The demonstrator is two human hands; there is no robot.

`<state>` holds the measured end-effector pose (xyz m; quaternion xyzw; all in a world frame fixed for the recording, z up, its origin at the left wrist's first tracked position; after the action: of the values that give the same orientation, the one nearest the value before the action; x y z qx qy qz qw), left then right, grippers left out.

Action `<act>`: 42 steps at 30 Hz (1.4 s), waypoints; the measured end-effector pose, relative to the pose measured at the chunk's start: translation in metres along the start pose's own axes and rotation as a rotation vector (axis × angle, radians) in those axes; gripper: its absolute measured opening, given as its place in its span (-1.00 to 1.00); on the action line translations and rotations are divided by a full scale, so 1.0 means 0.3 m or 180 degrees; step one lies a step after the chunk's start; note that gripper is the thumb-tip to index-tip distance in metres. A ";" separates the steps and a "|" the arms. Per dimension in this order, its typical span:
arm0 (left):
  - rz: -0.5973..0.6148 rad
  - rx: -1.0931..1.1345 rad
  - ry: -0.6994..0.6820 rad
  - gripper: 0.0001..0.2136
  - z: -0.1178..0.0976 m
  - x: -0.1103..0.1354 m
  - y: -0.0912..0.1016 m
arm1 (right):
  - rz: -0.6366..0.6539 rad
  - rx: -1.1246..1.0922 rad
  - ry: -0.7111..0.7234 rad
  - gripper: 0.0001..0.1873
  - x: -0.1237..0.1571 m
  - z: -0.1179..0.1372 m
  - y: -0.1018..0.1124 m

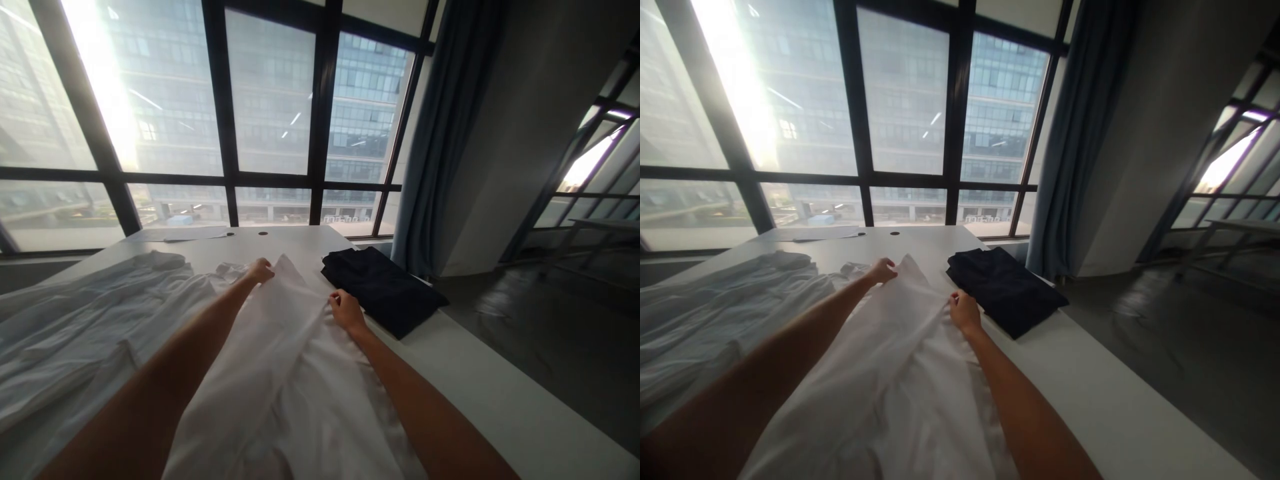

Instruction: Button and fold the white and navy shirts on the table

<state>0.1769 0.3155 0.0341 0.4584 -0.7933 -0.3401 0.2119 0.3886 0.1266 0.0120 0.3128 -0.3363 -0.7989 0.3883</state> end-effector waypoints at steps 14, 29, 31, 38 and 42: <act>0.0252 -0.2121 -0.1370 -0.47 -0.114 -0.002 -0.192 | 0.0867 0.0938 0.1414 -0.45 0.174 0.191 -0.097; 0.0448 -0.2017 -0.1231 -0.39 -0.115 -0.057 -0.260 | 0.1208 0.1204 0.1133 -0.33 0.180 0.174 -0.129; 0.0296 -0.2038 -0.1227 -0.39 -0.124 -0.033 -0.233 | 0.1211 0.1217 0.1137 -0.32 0.174 0.170 -0.134; 0.0144 -0.2232 -0.0793 -0.39 0.072 0.155 0.068 | 0.1272 0.1344 0.1099 -0.34 0.177 0.155 -0.147; -0.0001 -0.2414 -0.0204 -0.38 0.339 0.315 0.276 | 0.1236 0.1517 0.1121 -0.34 0.164 0.183 -0.125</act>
<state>0.0163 0.2971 0.0282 0.3367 -0.6172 -0.6238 0.3415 0.3067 0.1197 0.0028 0.4578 -0.4944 -0.5430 0.5011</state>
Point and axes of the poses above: each hand's wrist, its own x-axis away from the middle knuckle, its own y-axis out of the back of the hand, z = x × y, the point moved 8 cm from there along -x, towards the middle knuckle, and after that the axes turned 7 degrees about -y, right-handed, at the moved point
